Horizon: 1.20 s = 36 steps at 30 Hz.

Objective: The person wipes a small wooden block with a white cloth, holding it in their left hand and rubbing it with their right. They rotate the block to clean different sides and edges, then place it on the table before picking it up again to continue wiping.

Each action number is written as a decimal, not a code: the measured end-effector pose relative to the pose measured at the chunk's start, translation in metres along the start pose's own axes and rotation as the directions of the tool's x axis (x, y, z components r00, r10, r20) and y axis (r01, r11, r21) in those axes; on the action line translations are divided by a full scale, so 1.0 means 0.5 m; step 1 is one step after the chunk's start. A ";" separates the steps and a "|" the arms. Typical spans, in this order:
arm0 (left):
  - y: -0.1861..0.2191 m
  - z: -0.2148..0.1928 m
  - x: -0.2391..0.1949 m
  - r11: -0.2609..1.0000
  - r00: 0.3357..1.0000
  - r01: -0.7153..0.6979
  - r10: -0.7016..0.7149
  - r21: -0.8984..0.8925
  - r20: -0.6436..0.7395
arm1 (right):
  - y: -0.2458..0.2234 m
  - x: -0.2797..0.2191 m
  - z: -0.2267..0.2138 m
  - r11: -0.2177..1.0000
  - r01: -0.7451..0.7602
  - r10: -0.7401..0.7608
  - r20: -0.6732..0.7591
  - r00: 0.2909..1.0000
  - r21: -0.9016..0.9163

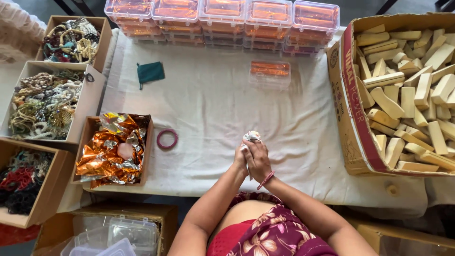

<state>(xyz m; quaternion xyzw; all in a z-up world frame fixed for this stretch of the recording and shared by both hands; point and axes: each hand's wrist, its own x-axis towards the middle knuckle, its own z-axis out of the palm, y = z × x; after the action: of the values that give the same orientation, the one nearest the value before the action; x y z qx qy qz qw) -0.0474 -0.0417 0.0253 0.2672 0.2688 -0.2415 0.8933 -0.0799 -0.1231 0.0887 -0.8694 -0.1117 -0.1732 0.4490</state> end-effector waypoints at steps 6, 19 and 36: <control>-0.071 0.012 0.007 0.891 0.994 -0.051 0.091 0.451 -0.068 | 0.232 0.049 -0.011 0.972 -0.039 0.063 0.099 0.993 -0.231; -0.062 0.093 -0.021 0.100 0.711 -0.378 0.669 0.920 0.219 | 0.227 0.003 0.056 0.086 -0.515 0.557 0.388 0.734 0.853; 0.243 -0.059 -0.044 0.966 0.968 -0.239 0.245 -0.098 0.058 | -0.018 0.027 0.182 1.000 0.030 -0.030 0.293 0.956 0.004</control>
<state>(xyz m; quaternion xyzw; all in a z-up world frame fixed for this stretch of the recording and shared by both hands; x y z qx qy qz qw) -0.0039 0.0724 0.0600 0.2486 0.2137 -0.1274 0.9361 -0.0524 -0.0429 0.0520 -0.8838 -0.1903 -0.0493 0.4246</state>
